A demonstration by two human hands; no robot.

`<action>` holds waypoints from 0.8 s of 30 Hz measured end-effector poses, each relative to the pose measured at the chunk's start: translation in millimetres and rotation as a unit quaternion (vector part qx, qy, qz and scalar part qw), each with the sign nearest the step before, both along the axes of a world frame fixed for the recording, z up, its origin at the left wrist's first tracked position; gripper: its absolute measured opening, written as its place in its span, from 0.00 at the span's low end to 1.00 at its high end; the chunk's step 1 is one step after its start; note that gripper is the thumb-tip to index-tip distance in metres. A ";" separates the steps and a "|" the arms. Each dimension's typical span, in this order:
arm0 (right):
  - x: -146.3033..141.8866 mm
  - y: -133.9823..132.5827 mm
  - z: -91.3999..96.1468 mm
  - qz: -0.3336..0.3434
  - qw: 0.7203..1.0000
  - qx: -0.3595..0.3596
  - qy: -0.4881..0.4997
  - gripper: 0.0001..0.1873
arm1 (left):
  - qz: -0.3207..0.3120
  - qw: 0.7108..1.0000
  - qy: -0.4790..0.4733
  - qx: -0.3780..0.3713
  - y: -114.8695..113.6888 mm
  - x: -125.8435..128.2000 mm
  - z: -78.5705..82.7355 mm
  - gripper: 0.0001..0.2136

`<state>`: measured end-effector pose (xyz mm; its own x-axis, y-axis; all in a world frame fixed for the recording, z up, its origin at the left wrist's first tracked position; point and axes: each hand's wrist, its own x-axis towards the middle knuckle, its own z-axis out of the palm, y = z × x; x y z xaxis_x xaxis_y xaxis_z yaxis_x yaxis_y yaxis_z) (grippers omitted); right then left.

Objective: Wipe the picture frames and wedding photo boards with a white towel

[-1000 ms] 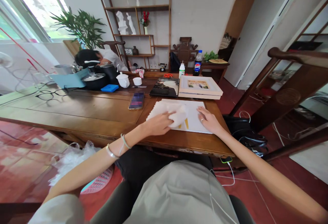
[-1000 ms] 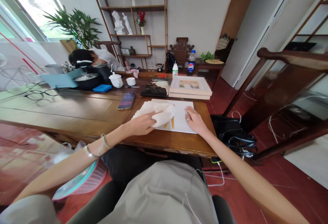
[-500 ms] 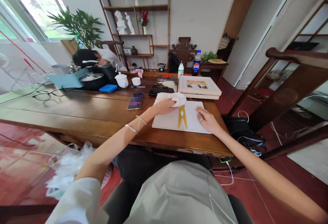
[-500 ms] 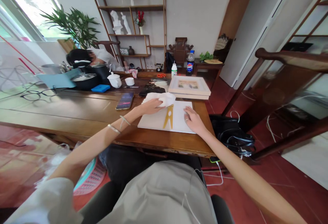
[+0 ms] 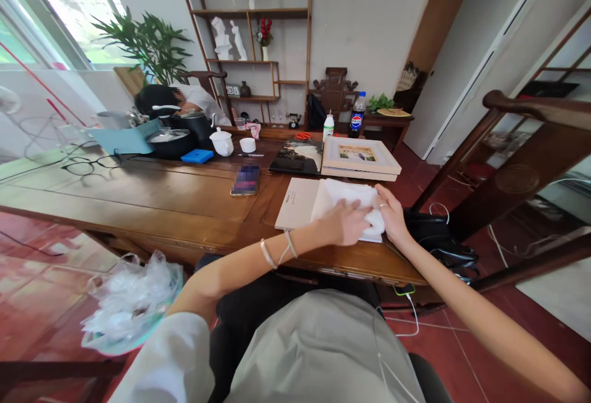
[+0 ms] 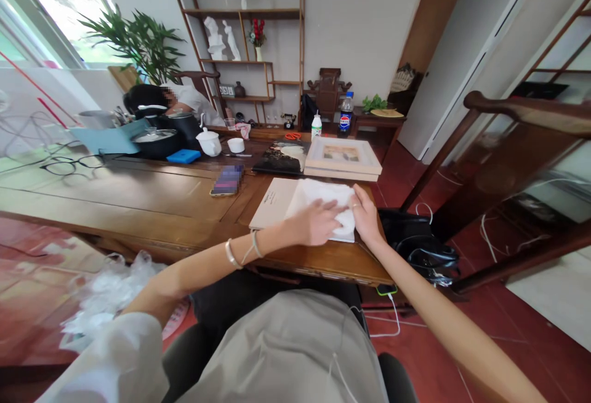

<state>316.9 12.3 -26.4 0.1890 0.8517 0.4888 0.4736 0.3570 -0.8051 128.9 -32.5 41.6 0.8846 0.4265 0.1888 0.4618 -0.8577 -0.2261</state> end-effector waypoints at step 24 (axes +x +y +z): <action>-79.0 -91.2 33.1 0.222 0.846 0.027 -0.485 0.46 | 0.217 0.966 -0.140 0.026 -49.0 -181.5 -30.0 0.13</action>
<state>237.9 -78.9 6.7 -0.6555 0.7047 0.2713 0.7112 0.6969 -0.0918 -52.6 -81.5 11.6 0.5359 0.7288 0.4262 0.8244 -0.5607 -0.0777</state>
